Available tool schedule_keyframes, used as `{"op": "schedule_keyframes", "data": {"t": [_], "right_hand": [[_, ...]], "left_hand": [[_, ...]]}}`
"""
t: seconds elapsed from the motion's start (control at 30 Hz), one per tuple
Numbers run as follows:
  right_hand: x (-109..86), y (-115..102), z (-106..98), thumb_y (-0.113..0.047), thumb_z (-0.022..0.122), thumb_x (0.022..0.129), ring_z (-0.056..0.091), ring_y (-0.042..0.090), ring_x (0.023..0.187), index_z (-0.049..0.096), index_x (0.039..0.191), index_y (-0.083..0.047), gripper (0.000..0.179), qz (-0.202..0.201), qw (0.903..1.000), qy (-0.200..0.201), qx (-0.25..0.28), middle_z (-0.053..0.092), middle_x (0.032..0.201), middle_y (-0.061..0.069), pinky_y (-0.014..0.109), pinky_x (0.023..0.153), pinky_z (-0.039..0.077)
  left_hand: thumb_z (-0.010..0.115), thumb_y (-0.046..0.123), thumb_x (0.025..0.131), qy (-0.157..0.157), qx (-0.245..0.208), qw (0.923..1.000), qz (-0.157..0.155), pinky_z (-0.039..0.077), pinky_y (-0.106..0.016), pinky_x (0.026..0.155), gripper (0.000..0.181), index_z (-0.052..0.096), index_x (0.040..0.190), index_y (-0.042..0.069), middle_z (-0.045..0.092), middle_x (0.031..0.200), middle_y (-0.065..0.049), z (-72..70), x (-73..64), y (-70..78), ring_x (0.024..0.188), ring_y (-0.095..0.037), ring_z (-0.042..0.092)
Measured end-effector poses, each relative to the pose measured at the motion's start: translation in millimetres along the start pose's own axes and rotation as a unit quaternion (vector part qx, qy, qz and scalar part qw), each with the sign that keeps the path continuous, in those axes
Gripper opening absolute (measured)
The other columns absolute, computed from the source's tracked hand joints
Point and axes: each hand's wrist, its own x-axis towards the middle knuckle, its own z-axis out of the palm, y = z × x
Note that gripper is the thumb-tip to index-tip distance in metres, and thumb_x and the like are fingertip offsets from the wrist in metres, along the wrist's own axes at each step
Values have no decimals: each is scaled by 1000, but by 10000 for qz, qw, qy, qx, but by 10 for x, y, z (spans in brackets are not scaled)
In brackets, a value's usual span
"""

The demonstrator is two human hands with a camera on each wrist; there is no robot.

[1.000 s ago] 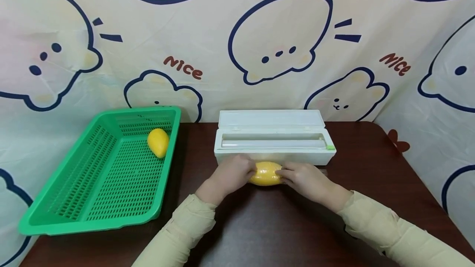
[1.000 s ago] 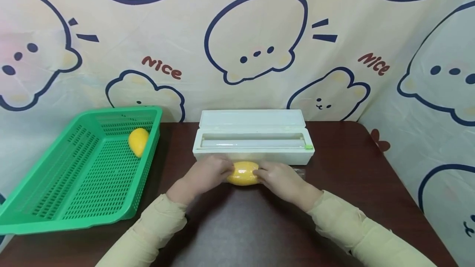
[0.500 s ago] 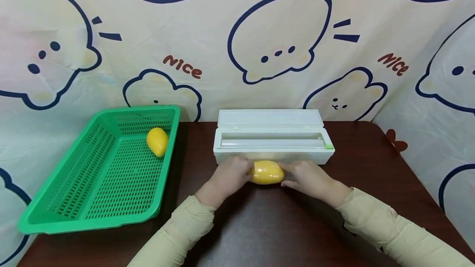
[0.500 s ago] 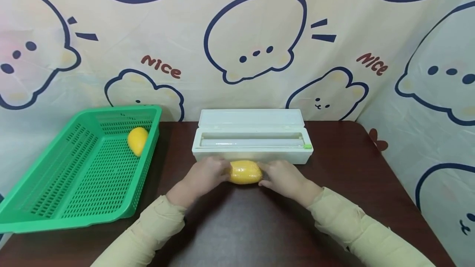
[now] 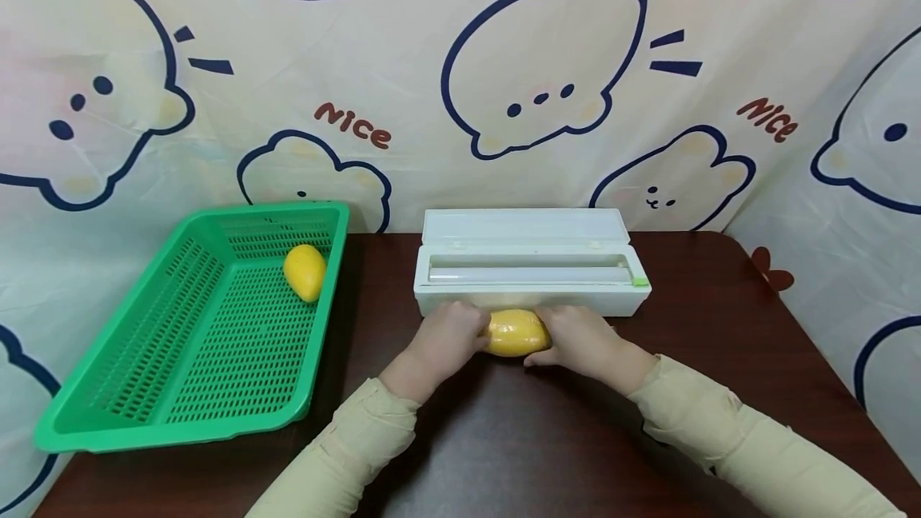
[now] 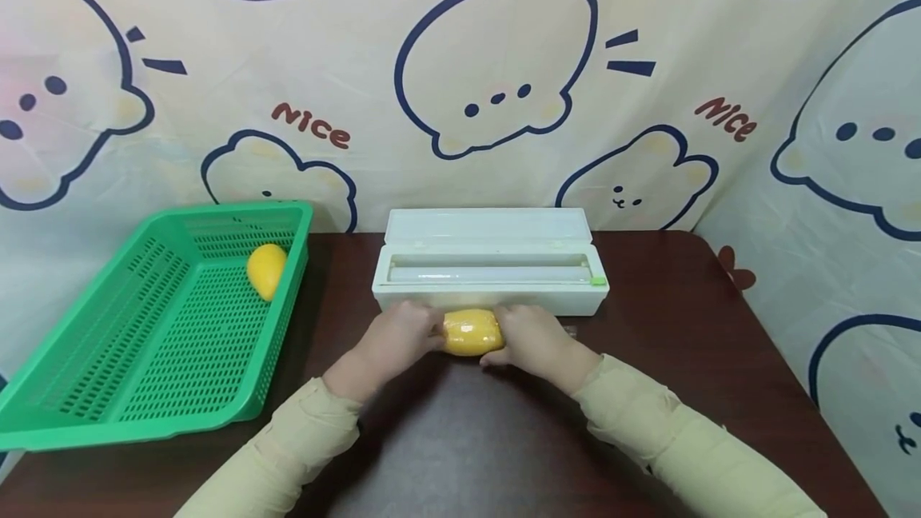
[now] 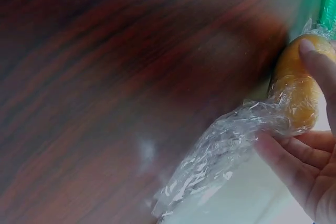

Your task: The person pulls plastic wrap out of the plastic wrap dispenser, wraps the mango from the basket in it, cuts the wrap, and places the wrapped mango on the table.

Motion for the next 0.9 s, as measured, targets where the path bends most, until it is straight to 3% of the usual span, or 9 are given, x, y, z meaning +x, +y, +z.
{"op": "schedule_keyframes", "data": {"t": [0.13, 0.3, 0.43, 0.53, 0.73, 0.9], "right_hand": [[19, 2, 16, -38, 95, 70, 58, 15, 67, 64, 90, -5, 50, -29, 10000, 55, 52, 59, 76, -2, 33, 60, 50], [-16, 7, -17, -36, 95, 71, 59, 14, 69, 67, 93, -4, 48, -184, 9995, 242, 89, 63, 79, 0, 32, 61, 51], [-59, 1, -91, -33, 96, 70, 63, 17, 72, 69, 98, -1, 51, -341, 9977, 577, 53, 67, 86, 5, 32, 64, 54], [-106, 6, -152, -33, 96, 69, 66, 20, 77, 69, 104, 0, 55, -377, 9961, 800, 41, 69, 91, 9, 35, 68, 56], [-198, 21, -213, -34, 96, 69, 69, 21, 82, 70, 113, 3, 63, -424, 9928, 1102, 212, 71, 97, 11, 35, 72, 59], [-213, 29, -239, -34, 96, 69, 71, 21, 84, 70, 115, 3, 64, -558, 9888, 1348, 321, 72, 98, 11, 34, 73, 60]], "left_hand": [[85, 13, 82, 53, -82, 9998, -176, 50, -30, 55, 26, 64, 68, 15, 61, 67, 3, 21, -49, 0, 64, -16, 61], [87, 20, 82, 103, -104, 9984, -544, 52, -30, 55, 18, 71, 72, 17, 68, 73, 4, 47, -113, -13, 67, -14, 64], [90, 25, 79, 514, -6, 9973, -525, 52, -32, 59, 14, 77, 77, 19, 71, 75, 7, -8, -141, 0, 71, -14, 66], [90, 27, 79, 716, -364, 9949, -612, 54, -33, 64, 16, 80, 81, 15, 72, 80, 3, -74, -155, 31, 75, -17, 66], [84, 24, 87, 678, -1438, 9770, -1424, 53, -27, 67, 15, 80, 88, 9, 69, 87, 0, -135, -196, 78, 76, -13, 63], [81, 19, 90, 822, -1978, 9616, -1717, 54, -27, 68, 12, 75, 89, 9, 69, 86, 1, -132, -206, 86, 76, -12, 62]]}}
